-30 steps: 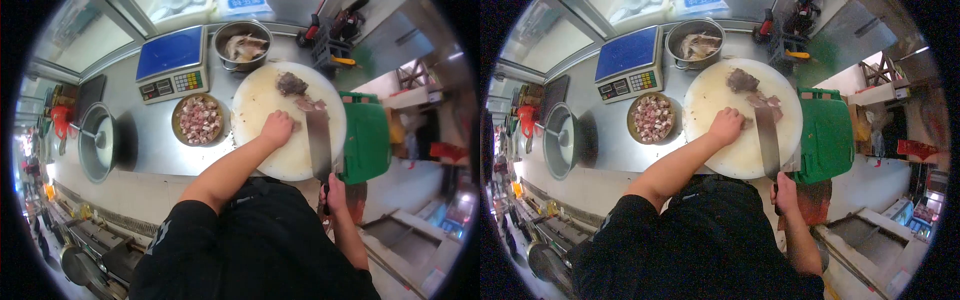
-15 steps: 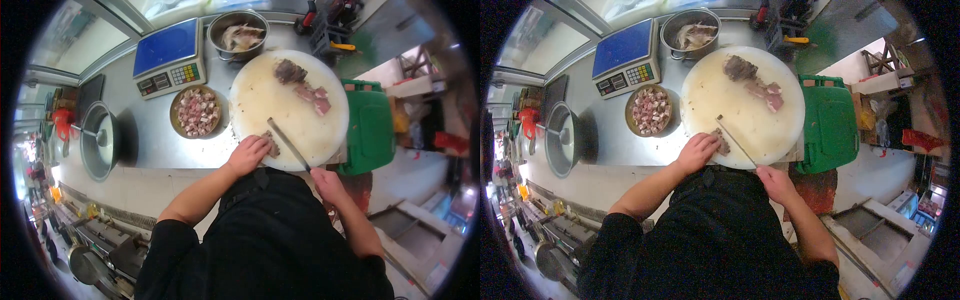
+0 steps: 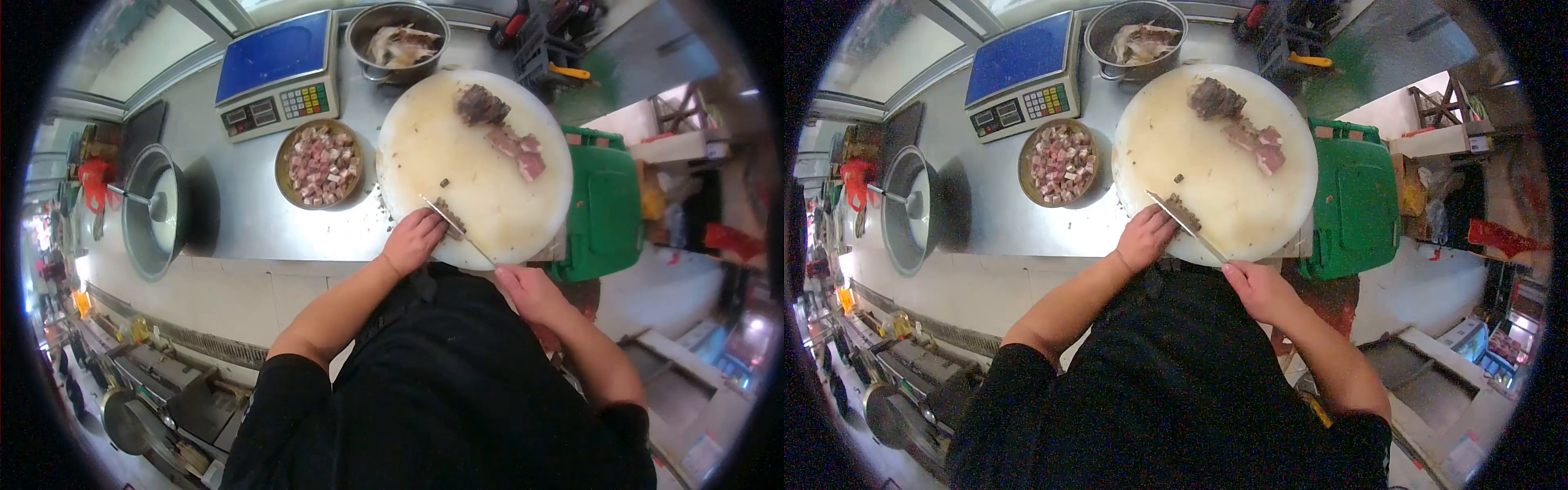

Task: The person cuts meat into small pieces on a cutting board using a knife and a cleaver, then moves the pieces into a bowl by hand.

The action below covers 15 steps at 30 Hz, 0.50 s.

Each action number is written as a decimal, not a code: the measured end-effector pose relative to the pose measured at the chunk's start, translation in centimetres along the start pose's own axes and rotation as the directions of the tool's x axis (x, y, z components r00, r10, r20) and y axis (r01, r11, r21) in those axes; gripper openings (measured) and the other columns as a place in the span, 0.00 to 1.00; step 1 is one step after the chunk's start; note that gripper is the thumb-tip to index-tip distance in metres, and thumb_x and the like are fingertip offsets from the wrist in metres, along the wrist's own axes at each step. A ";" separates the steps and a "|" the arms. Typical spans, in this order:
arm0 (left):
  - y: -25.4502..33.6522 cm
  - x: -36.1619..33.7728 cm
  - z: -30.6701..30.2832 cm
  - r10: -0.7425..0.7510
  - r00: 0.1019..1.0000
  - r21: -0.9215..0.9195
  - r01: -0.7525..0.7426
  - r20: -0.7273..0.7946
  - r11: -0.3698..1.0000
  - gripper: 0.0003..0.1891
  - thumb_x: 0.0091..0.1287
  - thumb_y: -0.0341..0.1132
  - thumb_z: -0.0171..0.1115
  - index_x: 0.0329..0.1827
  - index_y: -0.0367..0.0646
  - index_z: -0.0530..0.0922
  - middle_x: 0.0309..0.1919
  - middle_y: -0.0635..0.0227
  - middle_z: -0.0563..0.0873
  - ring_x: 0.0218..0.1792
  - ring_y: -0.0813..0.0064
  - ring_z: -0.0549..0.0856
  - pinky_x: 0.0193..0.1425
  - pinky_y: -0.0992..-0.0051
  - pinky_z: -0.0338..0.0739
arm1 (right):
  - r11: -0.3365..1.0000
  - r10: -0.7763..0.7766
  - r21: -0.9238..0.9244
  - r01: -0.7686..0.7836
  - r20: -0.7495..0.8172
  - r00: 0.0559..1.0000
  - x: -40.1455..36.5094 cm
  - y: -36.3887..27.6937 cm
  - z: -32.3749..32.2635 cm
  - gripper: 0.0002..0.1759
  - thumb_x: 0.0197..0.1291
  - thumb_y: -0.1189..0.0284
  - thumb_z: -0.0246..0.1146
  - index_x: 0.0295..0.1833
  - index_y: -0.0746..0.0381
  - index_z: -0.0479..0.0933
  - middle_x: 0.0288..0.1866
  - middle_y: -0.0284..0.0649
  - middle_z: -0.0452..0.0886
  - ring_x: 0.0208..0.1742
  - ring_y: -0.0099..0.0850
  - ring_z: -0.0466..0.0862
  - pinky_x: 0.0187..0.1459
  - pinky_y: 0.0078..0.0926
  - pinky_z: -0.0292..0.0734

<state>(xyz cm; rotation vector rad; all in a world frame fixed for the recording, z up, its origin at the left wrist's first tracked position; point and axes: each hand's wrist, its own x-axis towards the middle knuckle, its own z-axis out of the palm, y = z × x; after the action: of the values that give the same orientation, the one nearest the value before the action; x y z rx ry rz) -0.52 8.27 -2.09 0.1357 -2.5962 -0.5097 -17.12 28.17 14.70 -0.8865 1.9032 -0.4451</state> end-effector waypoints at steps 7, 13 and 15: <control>-0.1 0.3 -0.1 -0.021 1.000 -0.059 0.020 -0.017 0.998 0.17 0.57 0.30 0.66 0.51 0.40 0.84 0.53 0.61 0.85 0.57 0.58 0.82 0.61 0.65 0.80 | 0.995 0.094 -0.038 -0.091 0.092 0.991 1.2 -0.3 -0.7 0.26 0.78 0.53 0.48 0.55 0.65 0.80 0.46 0.61 0.84 0.51 0.60 0.83 0.54 0.46 0.77; -0.2 0.2 0.4 -0.046 0.999 -0.075 0.045 -0.013 0.996 0.15 0.56 0.31 0.66 0.48 0.41 0.85 0.51 0.62 0.86 0.56 0.59 0.82 0.60 0.65 0.80 | 0.996 0.007 -0.090 -0.002 0.053 0.999 2.7 -0.4 0.2 0.27 0.78 0.53 0.47 0.56 0.65 0.81 0.46 0.61 0.85 0.50 0.61 0.83 0.55 0.48 0.77; -0.1 0.2 0.3 -0.059 0.998 -0.075 0.058 -0.011 0.995 0.15 0.56 0.31 0.67 0.47 0.42 0.85 0.51 0.63 0.86 0.55 0.59 0.83 0.60 0.66 0.80 | 0.993 0.059 -0.109 -0.053 0.053 0.997 3.4 -0.3 0.7 0.27 0.77 0.53 0.47 0.55 0.64 0.81 0.46 0.61 0.84 0.50 0.60 0.83 0.55 0.49 0.77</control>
<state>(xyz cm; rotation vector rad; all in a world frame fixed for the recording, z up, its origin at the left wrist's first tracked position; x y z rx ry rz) -0.85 8.25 -2.25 0.1902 -2.5631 -0.6242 -17.30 25.47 12.48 -0.9043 1.9093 -0.2830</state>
